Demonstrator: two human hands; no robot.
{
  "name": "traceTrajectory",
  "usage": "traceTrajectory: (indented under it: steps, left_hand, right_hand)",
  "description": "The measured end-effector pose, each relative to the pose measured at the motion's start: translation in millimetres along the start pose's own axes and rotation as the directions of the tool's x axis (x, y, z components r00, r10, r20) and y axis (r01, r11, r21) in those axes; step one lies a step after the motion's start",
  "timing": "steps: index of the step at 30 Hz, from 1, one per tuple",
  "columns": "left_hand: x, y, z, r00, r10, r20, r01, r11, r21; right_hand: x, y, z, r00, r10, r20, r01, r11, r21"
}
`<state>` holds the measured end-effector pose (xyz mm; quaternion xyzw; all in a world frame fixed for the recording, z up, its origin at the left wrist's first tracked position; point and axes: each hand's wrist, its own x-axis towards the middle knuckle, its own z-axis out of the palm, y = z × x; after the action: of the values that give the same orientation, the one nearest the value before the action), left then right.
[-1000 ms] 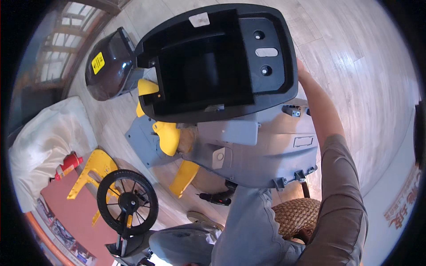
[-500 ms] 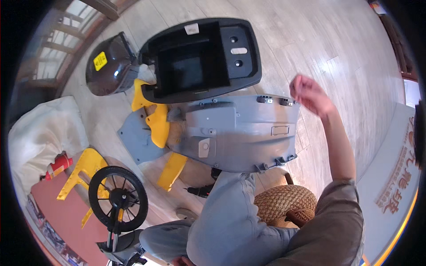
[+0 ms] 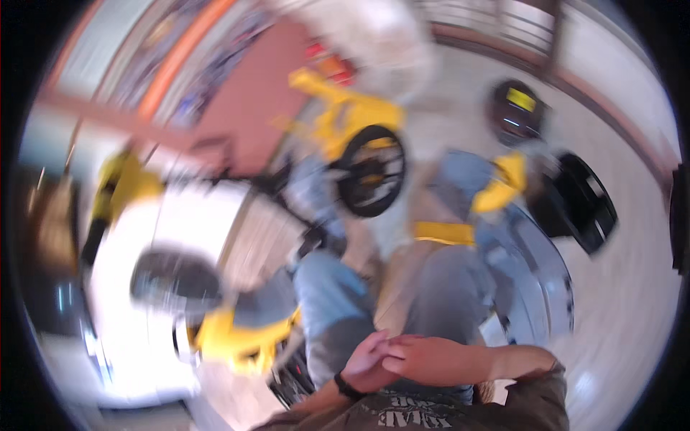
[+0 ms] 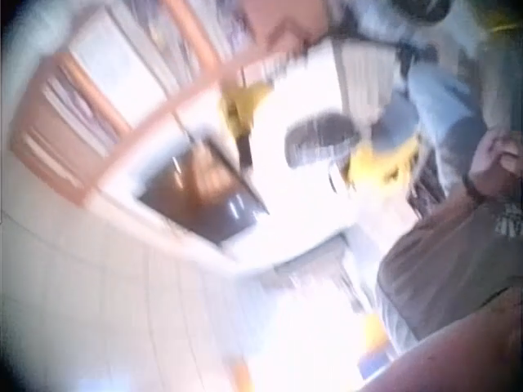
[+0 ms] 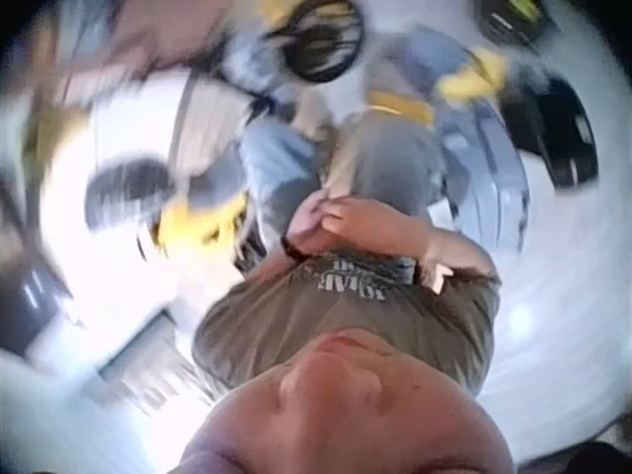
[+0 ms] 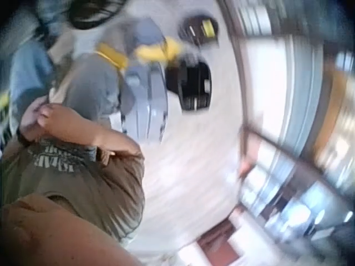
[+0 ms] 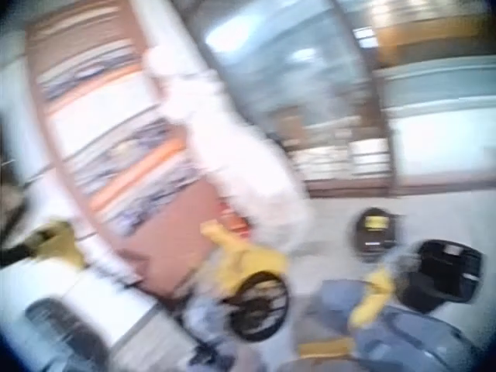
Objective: Disassembling body panels and internal components of a yellow electric scooter.
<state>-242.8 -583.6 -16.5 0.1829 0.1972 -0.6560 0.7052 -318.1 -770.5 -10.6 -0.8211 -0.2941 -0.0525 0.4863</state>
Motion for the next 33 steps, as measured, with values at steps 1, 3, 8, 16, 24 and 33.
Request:
traceTrajectory:
  steps: [1,3,8,16,24,33]
  left_hand:
    - [-12.4,-2.1,4.0,0.993,0.059,-0.106,-0.049,0.995,0.092]
    - [-52.9,-6.1,-6.5,0.951,0.224,-0.214,-0.202,0.972,0.122]
    - [-126.5,-35.5,-56.5,0.852,0.518,-0.081,-0.524,0.846,-0.098]
    - [-244.4,-23.4,-263.1,0.265,0.790,-0.553,-0.964,0.238,-0.122]
    - [-291.8,-112.5,-626.6,0.127,0.149,-0.981,-0.908,-0.381,-0.176]
    - [-307.2,-143.5,-736.9,0.095,0.102,-0.990,-0.846,-0.516,-0.134]
  right_hand:
    - [16.8,-6.4,12.3,0.991,0.003,0.137,0.014,0.992,-0.123]
    - [51.8,-20.7,38.3,0.956,-0.096,0.278,0.139,0.980,-0.140]
    - [114.3,-68.1,84.9,0.937,-0.216,0.276,0.268,0.949,-0.168]
    - [150.0,-73.5,132.9,0.981,0.134,0.142,-0.123,0.989,-0.085]
    - [117.9,-21.8,132.8,0.793,0.608,0.040,-0.596,0.787,-0.159]
    - [114.1,13.0,89.8,0.531,0.841,-0.101,-0.827,0.541,0.153]
